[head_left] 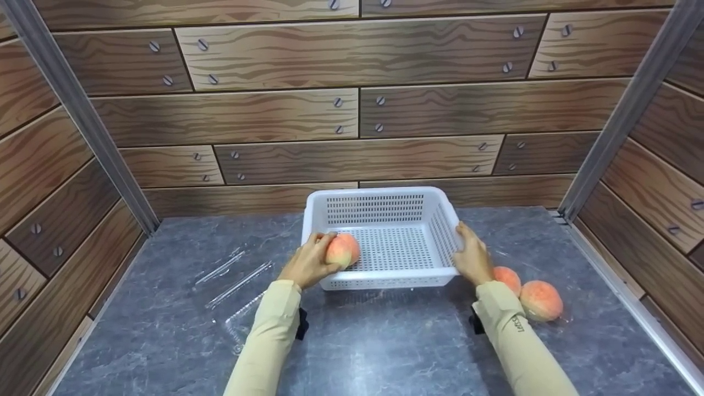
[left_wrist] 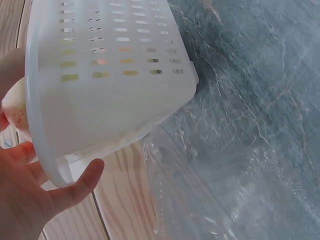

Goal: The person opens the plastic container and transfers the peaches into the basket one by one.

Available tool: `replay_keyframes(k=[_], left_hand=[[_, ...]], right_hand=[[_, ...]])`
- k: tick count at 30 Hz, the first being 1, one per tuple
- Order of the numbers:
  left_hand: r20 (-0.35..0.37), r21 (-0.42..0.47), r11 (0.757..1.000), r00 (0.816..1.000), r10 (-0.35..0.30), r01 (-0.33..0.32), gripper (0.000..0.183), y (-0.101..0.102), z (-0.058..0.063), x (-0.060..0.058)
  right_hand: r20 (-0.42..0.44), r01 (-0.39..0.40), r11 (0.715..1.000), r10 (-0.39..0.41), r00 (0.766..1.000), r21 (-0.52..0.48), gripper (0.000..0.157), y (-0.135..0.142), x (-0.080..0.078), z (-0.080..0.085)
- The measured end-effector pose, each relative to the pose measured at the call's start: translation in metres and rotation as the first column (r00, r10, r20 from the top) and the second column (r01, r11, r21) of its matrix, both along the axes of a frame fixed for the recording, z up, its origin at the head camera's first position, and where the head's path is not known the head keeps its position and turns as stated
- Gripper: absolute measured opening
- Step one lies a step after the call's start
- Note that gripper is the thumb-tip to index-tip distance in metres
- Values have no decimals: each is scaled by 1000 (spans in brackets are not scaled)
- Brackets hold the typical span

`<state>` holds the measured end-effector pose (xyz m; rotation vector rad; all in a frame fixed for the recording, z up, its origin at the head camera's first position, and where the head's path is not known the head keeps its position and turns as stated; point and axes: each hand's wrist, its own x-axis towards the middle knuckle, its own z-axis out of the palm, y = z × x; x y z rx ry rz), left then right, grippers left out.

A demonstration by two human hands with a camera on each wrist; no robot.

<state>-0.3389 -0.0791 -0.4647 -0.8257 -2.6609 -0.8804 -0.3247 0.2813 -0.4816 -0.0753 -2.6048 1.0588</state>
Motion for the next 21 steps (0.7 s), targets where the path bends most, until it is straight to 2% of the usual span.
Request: replay_keyframes(k=[9,17,21], left_hand=[[12,31,999,1000,-19,19,57,5,-2,-3],[69,2,999,997,43,-44,55,9,-4,-4],[88,-42,997,994,65,-62,58,13,-3,-5]], right_hand=[[17,7,1000,-7,1000,8,75,0,1,2],[12,-5,1000,5,1000,-5,74,-1,0,0],[10,6,1000,-6,1000,-2,74,0,1,1]])
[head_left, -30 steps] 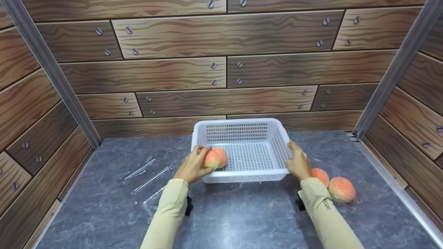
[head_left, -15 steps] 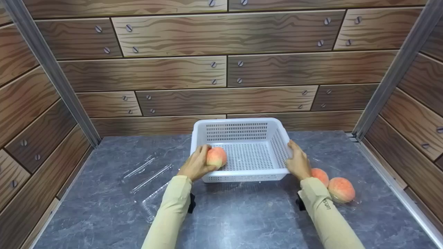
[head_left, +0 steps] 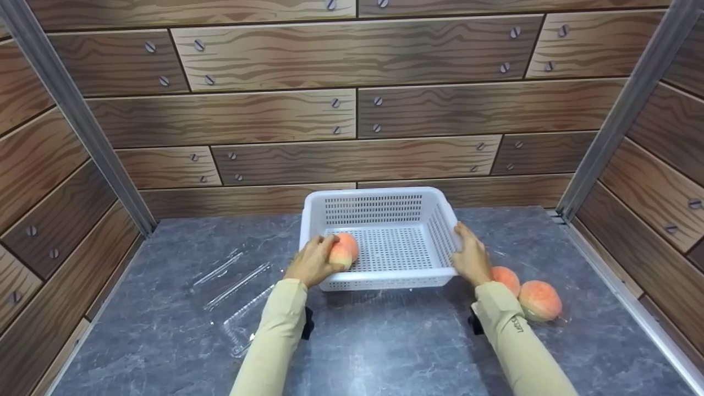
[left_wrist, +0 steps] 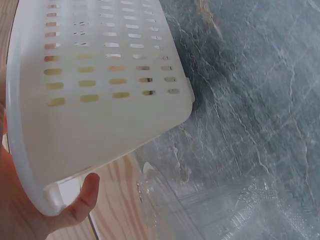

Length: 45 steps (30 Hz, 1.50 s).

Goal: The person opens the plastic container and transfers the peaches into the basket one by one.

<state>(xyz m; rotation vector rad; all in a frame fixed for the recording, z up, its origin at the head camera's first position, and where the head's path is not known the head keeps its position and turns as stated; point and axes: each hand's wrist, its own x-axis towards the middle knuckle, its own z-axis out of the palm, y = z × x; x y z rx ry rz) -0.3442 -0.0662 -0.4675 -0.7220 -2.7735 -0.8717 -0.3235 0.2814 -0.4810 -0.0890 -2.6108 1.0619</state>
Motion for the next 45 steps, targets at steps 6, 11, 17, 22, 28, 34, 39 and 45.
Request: replay_keyframes(k=[6,11,17,22,28,34,39,45], left_hand=[[33,-112,991,997,74,-70,58,9,2,-3],[29,-200,967,986,164,-156,51,16,0,-4],[-13,-207,956,978,209,-207,41,21,-1,-3],[-2,-217,948,971,241,-235,28,24,-3,-3],[-20,-204,940,961,276,-274,24,26,-5,0],[-29,-234,930,958,285,-284,31,26,-5,3],[-8,-267,923,959,285,-277,32,26,-6,1],[-22,-220,930,955,297,-295,25,28,-8,0]], right_hand=[[-2,1,1000,-1,1000,4,72,1,0,1],[-8,-6,1000,6,1000,1,71,1,-2,1],[-11,2,1000,-2,1000,2,72,1,-1,2],[-4,2,1000,-2,1000,-3,74,0,0,0],[-3,3,1000,-3,1000,-7,74,-1,0,-1],[-16,6,1000,-6,1000,2,74,0,-1,-2],[-11,8,1000,-8,1000,6,73,-1,-1,-2],[-27,3,1000,-3,1000,4,71,0,-2,-3]])
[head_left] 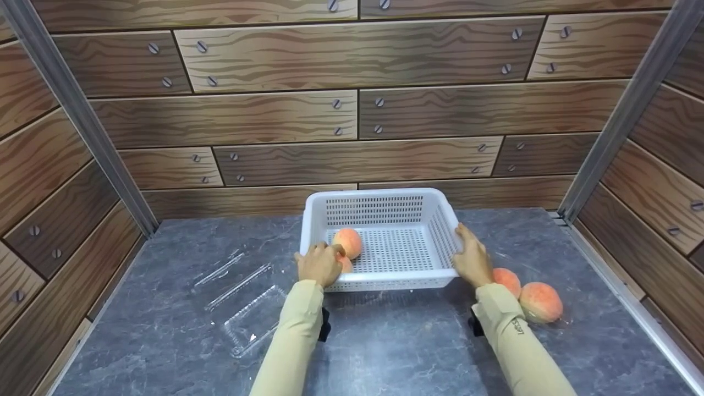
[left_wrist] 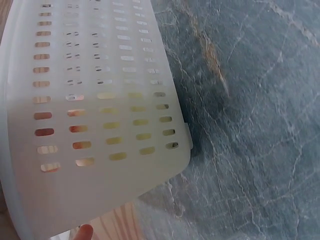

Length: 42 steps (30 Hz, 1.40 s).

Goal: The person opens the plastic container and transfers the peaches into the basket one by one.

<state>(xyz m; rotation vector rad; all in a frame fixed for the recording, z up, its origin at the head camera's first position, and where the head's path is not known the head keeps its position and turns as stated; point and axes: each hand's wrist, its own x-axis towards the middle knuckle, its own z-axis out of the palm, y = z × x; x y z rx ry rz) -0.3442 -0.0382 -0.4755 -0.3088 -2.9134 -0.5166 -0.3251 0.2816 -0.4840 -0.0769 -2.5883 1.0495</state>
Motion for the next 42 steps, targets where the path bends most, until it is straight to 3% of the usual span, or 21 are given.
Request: replay_keyframes(k=[7,11,33,38,42], left_hand=[[-48,36,999,998,27,-25,11,2,-1,2],[-68,44,999,997,31,-28,12,2,-2,2],[-51,31,999,998,44,-42,10,2,-1,2],[-108,40,999,993,36,-32,7,0,-3,4],[-178,28,999,984,-17,22,17,-3,-4,8]], right_hand=[[-5,-6,1000,6,1000,-8,73,1,-1,-2],[-1,-4,1000,4,1000,-12,74,0,-1,-1],[2,-5,1000,5,1000,-29,73,-1,-2,0],[1,-11,999,11,1000,-31,74,-2,-2,1],[19,-6,1000,6,1000,-30,74,0,0,2]])
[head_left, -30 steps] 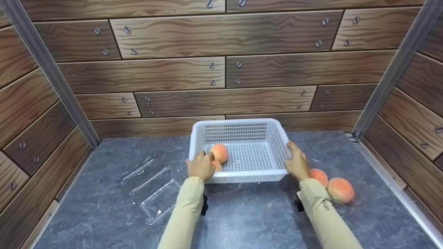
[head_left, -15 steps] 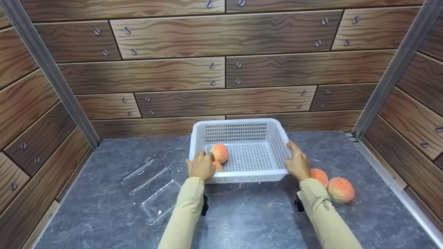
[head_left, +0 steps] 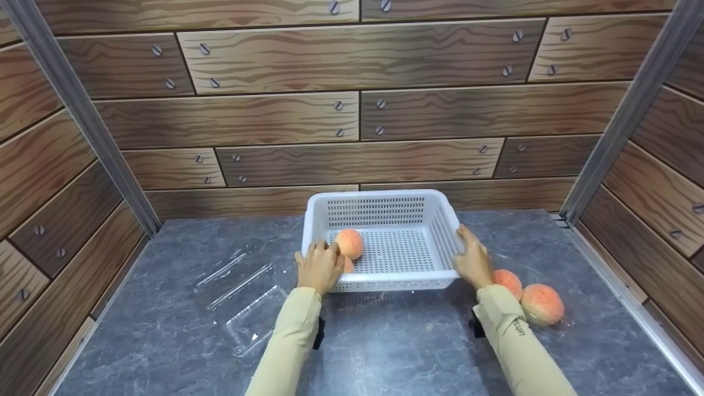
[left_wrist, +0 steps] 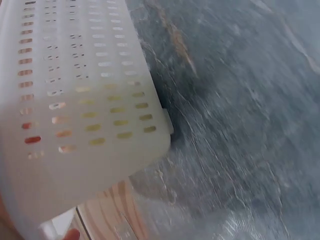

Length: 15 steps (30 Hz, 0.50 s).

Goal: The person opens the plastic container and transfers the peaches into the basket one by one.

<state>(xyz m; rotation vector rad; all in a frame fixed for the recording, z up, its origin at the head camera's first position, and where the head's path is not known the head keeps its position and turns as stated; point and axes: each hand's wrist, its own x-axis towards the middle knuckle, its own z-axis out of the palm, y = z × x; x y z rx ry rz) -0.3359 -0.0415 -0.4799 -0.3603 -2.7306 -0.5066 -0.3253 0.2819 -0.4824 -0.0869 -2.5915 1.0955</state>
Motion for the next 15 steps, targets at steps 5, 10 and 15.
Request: replay_keyframes(k=[5,10,15], left_hand=[[-52,-23,997,996,-69,68,22,-4,0,6],[-52,-43,992,992,-118,116,25,-9,-3,14],[-19,-96,981,985,-170,168,35,-21,-4,22]], right_hand=[[14,-3,1000,4,1000,-8,73,3,0,2],[15,2,1000,-1,1000,-7,73,2,1,2],[21,1,1000,-1,1000,-5,73,-1,1,1]])
